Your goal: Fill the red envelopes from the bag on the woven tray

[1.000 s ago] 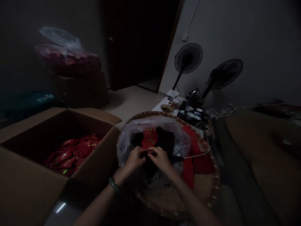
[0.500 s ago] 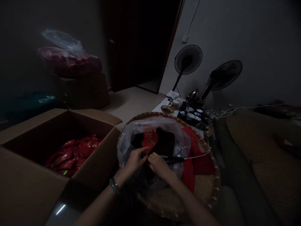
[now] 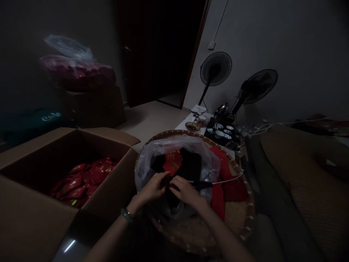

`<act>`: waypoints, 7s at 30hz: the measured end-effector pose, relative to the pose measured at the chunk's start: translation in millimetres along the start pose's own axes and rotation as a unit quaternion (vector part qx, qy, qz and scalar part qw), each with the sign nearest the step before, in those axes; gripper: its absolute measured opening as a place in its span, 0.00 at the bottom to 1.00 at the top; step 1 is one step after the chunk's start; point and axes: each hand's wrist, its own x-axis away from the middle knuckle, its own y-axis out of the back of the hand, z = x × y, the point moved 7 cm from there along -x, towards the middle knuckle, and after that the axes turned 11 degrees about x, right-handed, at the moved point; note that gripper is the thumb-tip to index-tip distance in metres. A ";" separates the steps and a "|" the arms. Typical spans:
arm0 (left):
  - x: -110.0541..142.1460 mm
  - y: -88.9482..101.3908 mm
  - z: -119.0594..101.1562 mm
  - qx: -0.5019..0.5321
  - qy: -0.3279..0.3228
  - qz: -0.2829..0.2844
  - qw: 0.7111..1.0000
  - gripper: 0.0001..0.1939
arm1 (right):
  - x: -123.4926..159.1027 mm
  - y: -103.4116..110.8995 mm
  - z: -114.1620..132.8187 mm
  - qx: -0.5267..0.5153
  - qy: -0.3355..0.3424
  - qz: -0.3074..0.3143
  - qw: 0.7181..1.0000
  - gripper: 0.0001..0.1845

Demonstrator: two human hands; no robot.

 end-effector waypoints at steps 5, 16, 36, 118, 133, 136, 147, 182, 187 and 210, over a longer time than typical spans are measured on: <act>-0.6 0.3 8.7 0.011 0.040 0.006 0.999 0.20 | 1.6 -1.7 -3.8 -0.015 -0.027 -0.004 1.000 0.13; -1.6 3.9 10.4 0.052 0.078 -0.036 0.995 0.21 | -3.9 -5.5 -3.7 0.007 -0.046 0.018 0.999 0.18; -13.0 14.1 18.5 -0.065 0.147 -0.068 0.985 0.14 | -5.2 -7.8 0.4 0.079 0.011 -0.019 0.997 0.08; 0.8 -31.0 28.9 0.222 0.160 -0.010 0.962 0.09 | 2.5 68.1 -12.1 -0.115 -0.108 -0.173 0.972 0.18; 7.2 -18.2 6.1 0.189 0.081 -0.027 0.978 0.14 | 10.0 59.4 20.9 -0.096 0.032 -0.170 0.980 0.06; 4.0 -13.6 2.1 0.207 0.099 -0.037 0.973 0.15 | 4.3 50.9 0.2 -0.143 -0.041 -0.141 0.979 0.08; 0.1 -21.8 25.8 0.341 0.249 -0.093 0.902 0.23 | 3.4 -17.2 -52.1 -0.426 -0.285 -0.023 0.858 0.22; -9.7 7.1 12.6 -0.008 0.130 -0.140 0.982 0.11 | 9.8 2.4 5.9 0.061 -0.053 -0.056 0.995 0.06; -14.2 5.3 8.3 -0.090 0.123 -0.070 0.986 0.15 | 10.4 8.2 -17.4 -0.038 -0.046 -0.089 0.994 0.10; -17.2 -1.2 13.0 -0.066 0.122 -0.022 0.990 0.19 | 15.9 11.9 -169.9 -0.037 -0.268 -0.093 0.958 0.06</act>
